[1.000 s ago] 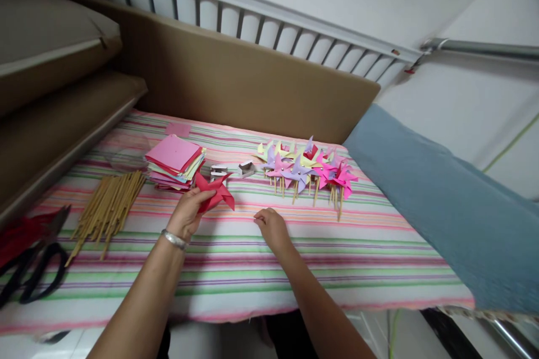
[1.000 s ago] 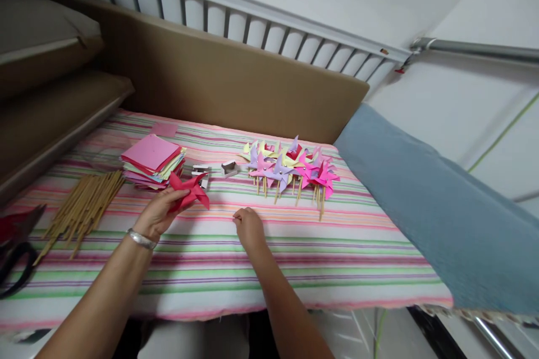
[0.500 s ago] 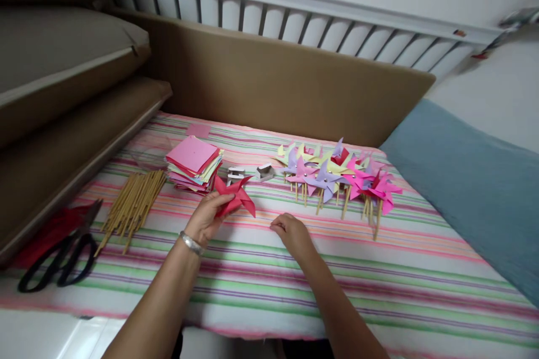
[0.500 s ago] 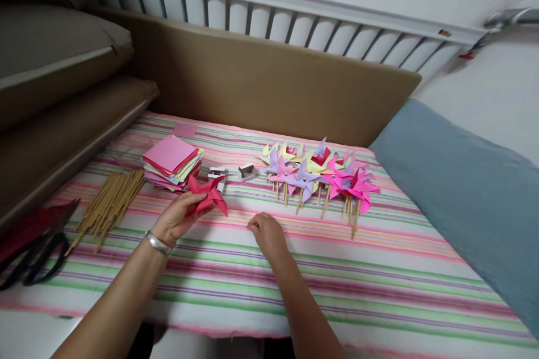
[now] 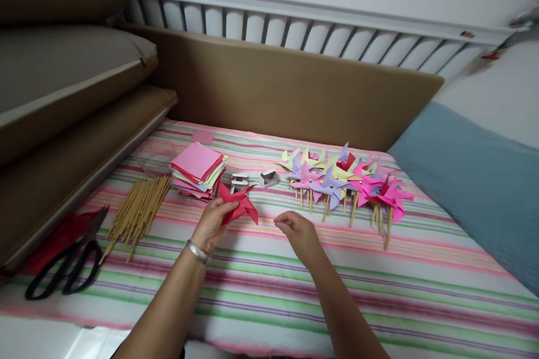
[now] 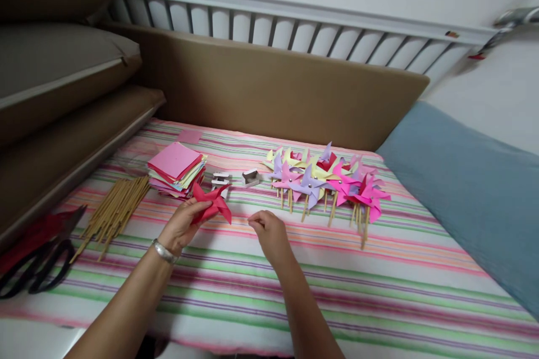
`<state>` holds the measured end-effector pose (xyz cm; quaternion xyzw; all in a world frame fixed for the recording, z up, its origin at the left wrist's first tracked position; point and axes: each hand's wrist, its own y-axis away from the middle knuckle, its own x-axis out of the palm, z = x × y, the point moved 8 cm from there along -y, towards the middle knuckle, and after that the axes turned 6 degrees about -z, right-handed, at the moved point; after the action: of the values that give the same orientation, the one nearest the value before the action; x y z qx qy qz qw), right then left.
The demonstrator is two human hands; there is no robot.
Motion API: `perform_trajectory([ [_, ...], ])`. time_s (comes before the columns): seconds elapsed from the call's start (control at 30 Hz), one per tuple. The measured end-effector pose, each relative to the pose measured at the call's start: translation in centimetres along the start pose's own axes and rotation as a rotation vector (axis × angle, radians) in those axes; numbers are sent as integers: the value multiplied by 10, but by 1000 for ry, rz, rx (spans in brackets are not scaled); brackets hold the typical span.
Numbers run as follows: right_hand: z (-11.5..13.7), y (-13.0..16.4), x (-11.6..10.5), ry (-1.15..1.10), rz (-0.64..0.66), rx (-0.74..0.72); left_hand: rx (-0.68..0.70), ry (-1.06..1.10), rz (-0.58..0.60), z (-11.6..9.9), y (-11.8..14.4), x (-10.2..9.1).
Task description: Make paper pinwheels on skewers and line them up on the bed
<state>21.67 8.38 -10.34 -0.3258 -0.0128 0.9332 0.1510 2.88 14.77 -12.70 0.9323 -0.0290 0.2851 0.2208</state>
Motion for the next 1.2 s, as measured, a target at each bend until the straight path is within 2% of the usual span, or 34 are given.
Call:
perform_trajectory([
  [0.1,29,-2,-10,-311,-80,-29,30,5,-13,1,1,3],
  [0.2,46,0,-12,-347,-161,-90,60,27,0,7,4,10],
  [0.4,43,5,2,-350,-143,-123,43,22,46,27,10,27],
  [0.57,41,4,3,-301,-153,-115,16,43,112,34,20,39],
  [0.9,33,2,6,-338,-162,-36,11,37,97,34,21,38],
  [1.2,58,10,-4,-36,-240,-371,22,25,80,31,20,35],
])
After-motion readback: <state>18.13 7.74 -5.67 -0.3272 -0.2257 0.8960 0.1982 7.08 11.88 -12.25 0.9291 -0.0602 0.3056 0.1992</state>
